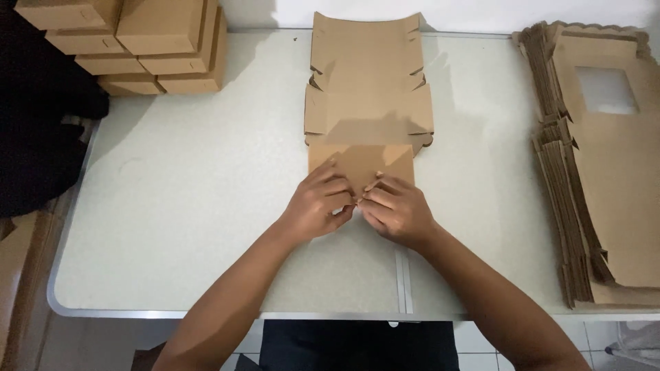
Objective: The person folds a flat cardboard sheet into a small box by tucking and locking the side flaps, then places the finished box on a stack. They repeat the process with a second sheet, folding and tucking the flaps to form another box.
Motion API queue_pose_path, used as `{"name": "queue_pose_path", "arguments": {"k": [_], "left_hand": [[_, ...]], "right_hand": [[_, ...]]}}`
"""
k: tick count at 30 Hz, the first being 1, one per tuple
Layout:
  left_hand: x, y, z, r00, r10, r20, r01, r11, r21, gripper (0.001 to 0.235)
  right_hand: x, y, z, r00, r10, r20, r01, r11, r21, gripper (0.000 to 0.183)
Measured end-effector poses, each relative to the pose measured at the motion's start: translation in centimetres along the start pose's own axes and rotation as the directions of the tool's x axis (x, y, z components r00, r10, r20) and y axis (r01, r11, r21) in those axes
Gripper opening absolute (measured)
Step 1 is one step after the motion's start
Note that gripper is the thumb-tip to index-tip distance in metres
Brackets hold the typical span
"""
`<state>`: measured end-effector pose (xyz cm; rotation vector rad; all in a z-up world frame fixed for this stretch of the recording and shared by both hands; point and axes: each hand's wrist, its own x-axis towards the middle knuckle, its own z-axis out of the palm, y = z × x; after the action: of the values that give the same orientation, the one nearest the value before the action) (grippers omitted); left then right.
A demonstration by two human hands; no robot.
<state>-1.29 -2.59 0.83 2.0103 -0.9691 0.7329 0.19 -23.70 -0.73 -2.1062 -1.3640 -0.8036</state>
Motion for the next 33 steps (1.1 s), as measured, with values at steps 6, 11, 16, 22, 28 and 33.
{"name": "queue_pose_path", "arguments": {"k": [6,11,16,22,28,33], "left_hand": [[-1.2,-0.9,0.8,1.000,0.015,0.007,-0.015,0.999,0.043,0.012],[-1.2,-0.6,0.9,1.000,-0.009,0.028,0.007,0.998,0.063,0.013],[-1.4,0.1,0.6,1.000,-0.013,0.027,0.010,0.992,0.129,0.012],[-2.2,-0.5,1.1,0.999,0.028,0.022,-0.031,0.985,0.170,0.013],[-1.0,1.0,-0.2,0.999,0.042,0.004,-0.042,0.986,0.159,0.019],[-1.2,0.8,-0.2,0.999,0.050,-0.003,-0.049,0.987,0.153,0.021]], "right_hand": [[1.1,0.2,-1.6,0.998,0.046,0.046,-0.047,0.999,0.027,0.009],[0.6,1.2,-3.9,0.983,0.040,0.180,-0.030,0.998,-0.058,0.011],[0.4,2.0,-5.9,0.951,0.093,0.296,-0.058,0.990,-0.126,0.019],[-1.3,5.5,-6.0,0.954,0.231,0.192,-0.217,0.972,-0.088,0.029],[-1.0,5.5,-5.2,0.798,0.570,0.199,-0.603,0.759,0.246,0.039],[-1.6,6.3,-3.4,0.625,0.677,0.388,-0.780,0.563,0.273,0.047]]}}
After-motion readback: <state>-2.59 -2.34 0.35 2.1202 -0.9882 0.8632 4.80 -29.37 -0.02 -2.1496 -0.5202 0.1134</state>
